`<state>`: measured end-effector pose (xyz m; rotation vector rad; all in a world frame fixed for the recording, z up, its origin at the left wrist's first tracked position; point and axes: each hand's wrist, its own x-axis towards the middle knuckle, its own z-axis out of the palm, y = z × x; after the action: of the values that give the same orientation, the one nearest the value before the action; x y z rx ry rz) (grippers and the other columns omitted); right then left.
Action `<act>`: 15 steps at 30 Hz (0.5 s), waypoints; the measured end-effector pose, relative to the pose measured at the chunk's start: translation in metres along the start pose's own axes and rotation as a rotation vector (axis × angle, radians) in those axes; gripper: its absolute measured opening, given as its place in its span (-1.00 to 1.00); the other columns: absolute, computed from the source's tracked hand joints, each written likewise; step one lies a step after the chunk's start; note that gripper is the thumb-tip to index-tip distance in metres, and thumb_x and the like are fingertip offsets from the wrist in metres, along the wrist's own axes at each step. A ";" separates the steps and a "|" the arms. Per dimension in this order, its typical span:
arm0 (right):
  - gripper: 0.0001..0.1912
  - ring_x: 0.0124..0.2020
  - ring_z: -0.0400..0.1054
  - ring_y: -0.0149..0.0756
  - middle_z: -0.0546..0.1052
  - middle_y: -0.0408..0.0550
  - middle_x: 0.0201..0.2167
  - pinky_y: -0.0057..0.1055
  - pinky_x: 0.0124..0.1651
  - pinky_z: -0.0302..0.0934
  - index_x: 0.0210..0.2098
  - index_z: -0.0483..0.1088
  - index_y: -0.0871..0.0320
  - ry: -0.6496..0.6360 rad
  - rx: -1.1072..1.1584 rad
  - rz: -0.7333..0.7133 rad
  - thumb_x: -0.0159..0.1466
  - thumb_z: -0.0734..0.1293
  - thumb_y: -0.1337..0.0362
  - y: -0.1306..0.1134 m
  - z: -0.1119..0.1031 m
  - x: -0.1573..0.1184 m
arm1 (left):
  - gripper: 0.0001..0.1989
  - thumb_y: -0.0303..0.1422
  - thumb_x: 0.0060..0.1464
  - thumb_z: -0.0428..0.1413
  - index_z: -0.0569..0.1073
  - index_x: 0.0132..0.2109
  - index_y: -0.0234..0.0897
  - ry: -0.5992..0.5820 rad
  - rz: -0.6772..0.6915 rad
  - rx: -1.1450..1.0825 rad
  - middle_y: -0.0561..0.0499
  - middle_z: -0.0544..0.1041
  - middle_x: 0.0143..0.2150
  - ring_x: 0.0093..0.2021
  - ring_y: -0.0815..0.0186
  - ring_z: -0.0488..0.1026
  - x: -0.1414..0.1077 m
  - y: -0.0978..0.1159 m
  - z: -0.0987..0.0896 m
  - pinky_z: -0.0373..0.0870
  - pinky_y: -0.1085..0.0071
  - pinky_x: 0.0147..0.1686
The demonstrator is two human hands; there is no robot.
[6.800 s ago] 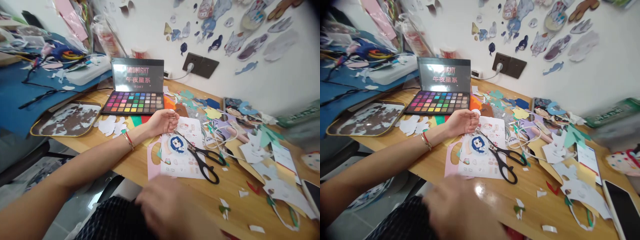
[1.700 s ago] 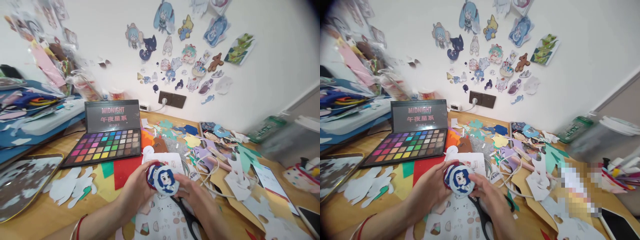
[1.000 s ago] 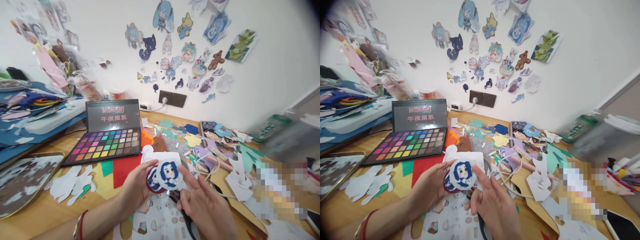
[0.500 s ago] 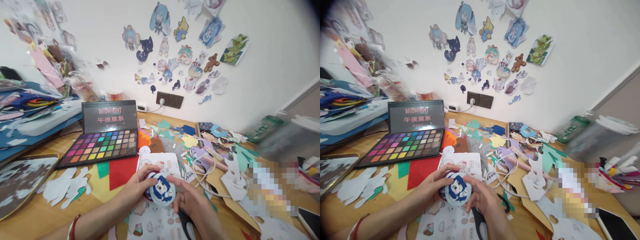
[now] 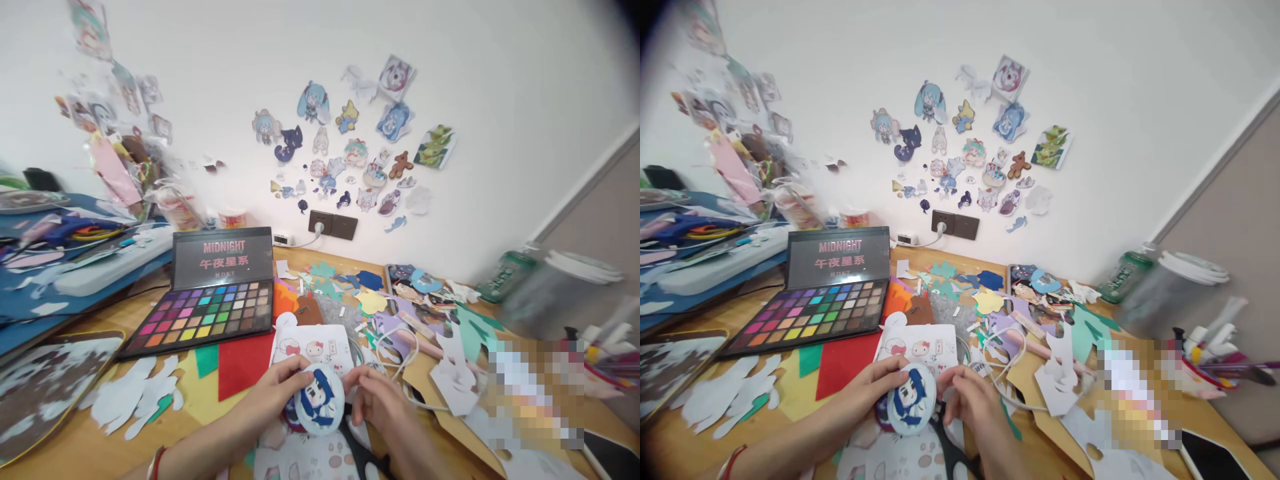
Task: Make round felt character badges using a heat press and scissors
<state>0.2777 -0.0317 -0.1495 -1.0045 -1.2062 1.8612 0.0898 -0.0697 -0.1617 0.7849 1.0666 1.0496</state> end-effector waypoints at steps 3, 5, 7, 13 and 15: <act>-0.81 -0.65 0.22 -0.51 0.42 -0.16 -0.56 -0.50 -0.51 0.11 -0.44 0.40 0.22 0.018 0.000 -0.012 0.05 0.32 0.19 0.002 -0.003 0.004 | -0.62 -0.11 -0.14 0.20 0.26 -0.43 -0.32 0.029 0.033 0.012 0.11 0.28 -0.54 -0.53 0.43 0.19 0.000 0.000 0.004 0.06 0.53 -0.51; -0.80 -0.69 0.18 -0.53 0.41 -0.18 -0.57 -0.51 -0.57 0.11 -0.45 0.38 0.21 0.028 0.009 0.000 0.02 0.34 0.19 0.006 -0.005 0.009 | -0.63 -0.10 -0.12 0.16 0.26 -0.44 -0.32 0.029 0.056 0.062 0.10 0.28 -0.54 -0.52 0.42 0.17 0.000 -0.001 0.006 0.05 0.51 -0.50; -0.80 -0.71 0.16 -0.54 0.40 -0.21 -0.59 -0.51 -0.58 0.14 -0.44 0.37 0.21 0.040 -0.007 0.002 0.02 0.33 0.19 0.009 -0.008 0.012 | -0.67 -0.12 -0.09 0.12 0.27 -0.44 -0.32 0.011 0.081 0.142 0.09 0.28 -0.53 -0.50 0.39 0.18 0.001 -0.003 0.006 0.06 0.49 -0.48; -0.79 -0.70 0.16 -0.56 0.39 -0.21 -0.58 -0.52 -0.56 0.15 -0.40 0.34 0.20 -0.067 -0.301 0.019 0.05 0.25 0.17 0.007 -0.010 0.014 | -0.82 -0.27 -0.07 0.05 0.37 -0.40 -0.32 -0.205 0.068 0.391 0.09 0.29 -0.51 -0.49 0.37 0.18 -0.003 -0.002 0.008 0.06 0.48 -0.49; -0.74 -0.70 0.17 -0.52 0.41 -0.17 -0.54 -0.46 -0.56 0.18 -0.36 0.34 0.19 -0.075 -0.484 0.005 0.09 0.19 0.14 0.001 -0.011 0.018 | -0.85 -0.30 -0.09 0.05 0.42 -0.39 -0.29 -0.291 0.037 0.460 0.10 0.25 -0.53 -0.52 0.39 0.13 -0.003 0.004 0.009 0.02 0.48 -0.52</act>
<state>0.2783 -0.0120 -0.1577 -1.1947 -1.7516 1.6554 0.0968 -0.0717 -0.1541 1.2896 1.0542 0.6954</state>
